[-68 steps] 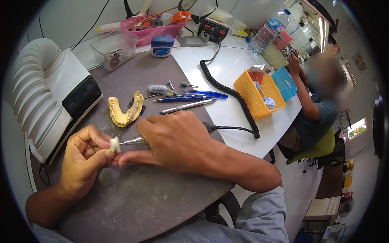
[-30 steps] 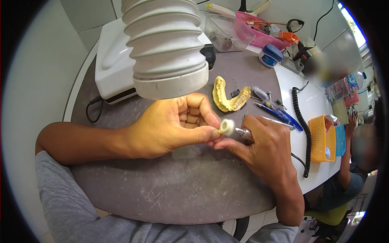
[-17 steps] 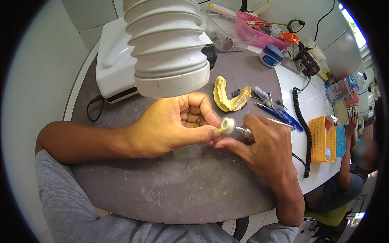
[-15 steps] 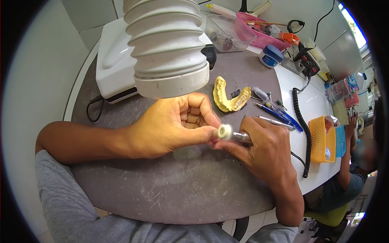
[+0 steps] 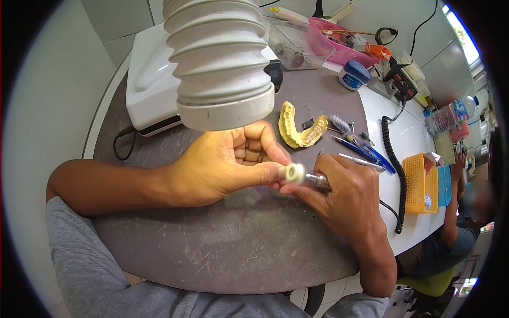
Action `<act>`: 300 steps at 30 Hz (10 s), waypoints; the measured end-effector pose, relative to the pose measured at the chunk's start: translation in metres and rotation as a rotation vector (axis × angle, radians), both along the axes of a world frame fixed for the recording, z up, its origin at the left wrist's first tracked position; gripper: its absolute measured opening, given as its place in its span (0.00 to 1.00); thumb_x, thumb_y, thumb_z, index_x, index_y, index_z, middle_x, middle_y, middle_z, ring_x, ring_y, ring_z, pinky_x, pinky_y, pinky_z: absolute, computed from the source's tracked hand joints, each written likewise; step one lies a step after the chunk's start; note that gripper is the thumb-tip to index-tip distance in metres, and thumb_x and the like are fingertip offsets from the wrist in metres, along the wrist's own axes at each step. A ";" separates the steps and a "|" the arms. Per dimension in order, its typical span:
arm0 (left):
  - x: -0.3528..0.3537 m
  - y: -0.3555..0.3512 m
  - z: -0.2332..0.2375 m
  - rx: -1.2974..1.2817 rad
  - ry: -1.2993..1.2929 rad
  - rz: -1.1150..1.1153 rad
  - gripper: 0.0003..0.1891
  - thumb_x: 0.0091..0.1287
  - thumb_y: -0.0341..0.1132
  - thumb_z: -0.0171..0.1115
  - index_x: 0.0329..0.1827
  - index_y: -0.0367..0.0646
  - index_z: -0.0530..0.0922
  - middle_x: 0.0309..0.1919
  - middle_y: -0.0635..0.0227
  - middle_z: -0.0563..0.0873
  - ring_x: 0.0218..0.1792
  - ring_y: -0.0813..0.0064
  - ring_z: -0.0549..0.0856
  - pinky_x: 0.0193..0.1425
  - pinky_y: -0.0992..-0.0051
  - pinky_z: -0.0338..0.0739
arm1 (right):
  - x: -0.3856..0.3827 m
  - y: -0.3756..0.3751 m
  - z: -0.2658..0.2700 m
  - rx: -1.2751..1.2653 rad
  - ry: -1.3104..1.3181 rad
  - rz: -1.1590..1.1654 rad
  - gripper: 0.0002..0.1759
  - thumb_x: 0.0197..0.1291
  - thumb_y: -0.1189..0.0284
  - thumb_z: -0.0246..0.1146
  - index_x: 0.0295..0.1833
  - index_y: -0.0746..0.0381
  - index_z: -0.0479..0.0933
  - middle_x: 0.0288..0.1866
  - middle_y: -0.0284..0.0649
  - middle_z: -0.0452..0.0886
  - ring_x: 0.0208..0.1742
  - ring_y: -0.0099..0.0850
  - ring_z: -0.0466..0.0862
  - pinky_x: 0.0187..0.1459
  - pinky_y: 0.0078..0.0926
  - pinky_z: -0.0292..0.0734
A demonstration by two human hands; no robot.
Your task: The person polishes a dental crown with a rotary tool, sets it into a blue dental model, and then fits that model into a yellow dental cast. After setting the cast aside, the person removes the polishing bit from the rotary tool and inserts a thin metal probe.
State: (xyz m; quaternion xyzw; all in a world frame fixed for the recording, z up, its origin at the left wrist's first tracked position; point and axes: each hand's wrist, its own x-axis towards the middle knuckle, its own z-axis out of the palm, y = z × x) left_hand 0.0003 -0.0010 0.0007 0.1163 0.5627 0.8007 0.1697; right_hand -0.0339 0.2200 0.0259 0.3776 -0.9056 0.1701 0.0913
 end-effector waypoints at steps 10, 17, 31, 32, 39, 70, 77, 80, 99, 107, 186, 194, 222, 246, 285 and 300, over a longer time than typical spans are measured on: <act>0.000 0.000 0.001 0.018 -0.028 0.007 0.05 0.68 0.25 0.63 0.41 0.37 0.75 0.48 0.55 0.83 0.43 0.76 0.86 0.49 0.77 0.83 | -0.002 0.000 0.000 0.030 0.051 0.033 0.33 0.48 0.41 0.71 0.22 0.61 0.70 0.18 0.38 0.75 0.15 0.34 0.77 0.18 0.32 0.69; -0.001 -0.001 -0.002 0.026 0.011 -0.003 0.05 0.68 0.25 0.63 0.41 0.38 0.74 0.50 0.55 0.83 0.44 0.76 0.85 0.49 0.77 0.83 | -0.001 0.000 0.001 0.011 0.048 0.036 0.33 0.47 0.41 0.71 0.21 0.61 0.70 0.17 0.37 0.74 0.15 0.33 0.76 0.18 0.32 0.68; 0.001 0.001 0.001 0.071 0.004 0.035 0.06 0.71 0.25 0.60 0.47 0.37 0.75 0.43 0.64 0.81 0.45 0.77 0.83 0.49 0.76 0.82 | -0.009 0.005 0.015 0.096 -0.137 -0.137 0.25 0.55 0.53 0.71 0.35 0.64 0.71 0.23 0.43 0.78 0.26 0.41 0.82 0.29 0.37 0.73; 0.001 0.001 0.001 0.087 0.013 0.054 0.07 0.71 0.25 0.59 0.49 0.36 0.75 0.43 0.64 0.81 0.44 0.77 0.82 0.48 0.76 0.81 | -0.008 0.006 0.017 0.098 -0.197 -0.155 0.21 0.59 0.59 0.69 0.38 0.65 0.70 0.26 0.45 0.80 0.29 0.44 0.83 0.32 0.39 0.74; 0.006 0.001 0.000 -0.010 0.011 0.114 0.09 0.71 0.28 0.59 0.51 0.34 0.78 0.39 0.65 0.82 0.41 0.79 0.82 0.47 0.76 0.80 | -0.012 0.020 0.007 -0.045 -0.218 -0.089 0.13 0.61 0.74 0.60 0.47 0.66 0.67 0.38 0.54 0.79 0.41 0.52 0.81 0.44 0.44 0.75; 0.005 0.000 0.010 -0.049 -0.046 0.019 0.11 0.71 0.27 0.61 0.54 0.36 0.75 0.47 0.63 0.85 0.49 0.77 0.85 0.55 0.77 0.82 | -0.002 0.002 0.008 -0.228 0.023 -0.060 0.09 0.58 0.76 0.68 0.40 0.64 0.74 0.26 0.38 0.74 0.17 0.29 0.72 0.20 0.27 0.66; 0.002 -0.003 0.001 -0.010 -0.038 -0.019 0.12 0.69 0.25 0.63 0.53 0.38 0.74 0.47 0.66 0.82 0.51 0.81 0.82 0.58 0.81 0.79 | 0.005 0.000 0.008 -0.099 -0.037 0.028 0.24 0.51 0.55 0.76 0.31 0.61 0.73 0.22 0.36 0.72 0.17 0.30 0.73 0.19 0.27 0.66; 0.001 -0.004 0.000 -0.026 -0.013 -0.026 0.12 0.68 0.25 0.63 0.52 0.39 0.73 0.47 0.67 0.81 0.51 0.82 0.82 0.59 0.82 0.78 | 0.004 0.001 0.006 -0.063 -0.063 -0.011 0.28 0.47 0.50 0.77 0.29 0.62 0.73 0.20 0.36 0.71 0.16 0.30 0.72 0.18 0.27 0.66; 0.006 0.002 -0.005 0.032 -0.047 0.027 0.10 0.69 0.25 0.63 0.51 0.36 0.75 0.48 0.64 0.82 0.48 0.79 0.84 0.57 0.80 0.81 | 0.002 -0.005 0.007 -0.109 -0.074 -0.060 0.26 0.48 0.54 0.78 0.26 0.61 0.71 0.17 0.35 0.69 0.14 0.27 0.69 0.17 0.26 0.62; 0.000 -0.001 0.001 0.144 -0.119 -0.001 0.09 0.70 0.29 0.63 0.48 0.36 0.75 0.43 0.61 0.85 0.46 0.77 0.85 0.51 0.77 0.81 | -0.001 -0.002 0.006 -0.087 -0.061 -0.028 0.32 0.38 0.46 0.79 0.24 0.60 0.69 0.16 0.34 0.71 0.13 0.26 0.71 0.16 0.24 0.63; 0.001 0.000 -0.001 0.128 -0.098 -0.018 0.05 0.69 0.27 0.64 0.42 0.38 0.76 0.40 0.64 0.85 0.39 0.79 0.84 0.47 0.80 0.81 | 0.001 -0.003 0.007 0.000 -0.069 -0.040 0.31 0.46 0.44 0.75 0.27 0.62 0.73 0.16 0.36 0.73 0.14 0.31 0.75 0.17 0.29 0.68; 0.002 0.001 -0.002 0.128 -0.047 -0.011 0.05 0.69 0.26 0.64 0.42 0.37 0.76 0.40 0.63 0.85 0.38 0.79 0.84 0.47 0.79 0.80 | 0.001 -0.003 0.008 0.006 -0.049 -0.005 0.31 0.46 0.44 0.75 0.27 0.62 0.73 0.16 0.35 0.73 0.15 0.30 0.75 0.17 0.30 0.67; -0.001 -0.001 -0.003 0.114 -0.044 -0.060 0.05 0.70 0.28 0.62 0.43 0.37 0.75 0.39 0.64 0.84 0.39 0.80 0.84 0.47 0.80 0.80 | -0.001 -0.003 0.004 -0.005 -0.001 0.047 0.30 0.47 0.45 0.75 0.23 0.61 0.71 0.16 0.34 0.72 0.14 0.30 0.74 0.17 0.30 0.66; -0.002 0.000 -0.006 0.136 -0.044 -0.062 0.06 0.72 0.30 0.62 0.45 0.38 0.74 0.41 0.64 0.84 0.41 0.81 0.83 0.48 0.81 0.79 | -0.003 -0.004 0.009 0.007 -0.063 -0.162 0.35 0.39 0.42 0.77 0.28 0.62 0.71 0.17 0.34 0.72 0.17 0.30 0.74 0.20 0.28 0.67; 0.002 -0.003 0.003 0.059 -0.173 0.039 0.09 0.71 0.30 0.61 0.49 0.37 0.76 0.39 0.65 0.83 0.41 0.79 0.83 0.47 0.80 0.79 | -0.018 0.013 -0.004 -0.108 -0.051 -0.079 0.16 0.59 0.73 0.65 0.50 0.66 0.71 0.43 0.49 0.77 0.46 0.46 0.81 0.47 0.41 0.76; 0.001 0.008 0.001 -0.087 0.074 0.066 0.15 0.63 0.37 0.69 0.37 0.39 0.71 0.31 0.61 0.80 0.29 0.75 0.82 0.35 0.78 0.79 | 0.012 0.100 0.093 -0.269 0.350 -0.165 0.23 0.57 0.65 0.72 0.53 0.67 0.77 0.45 0.46 0.83 0.45 0.39 0.86 0.46 0.30 0.80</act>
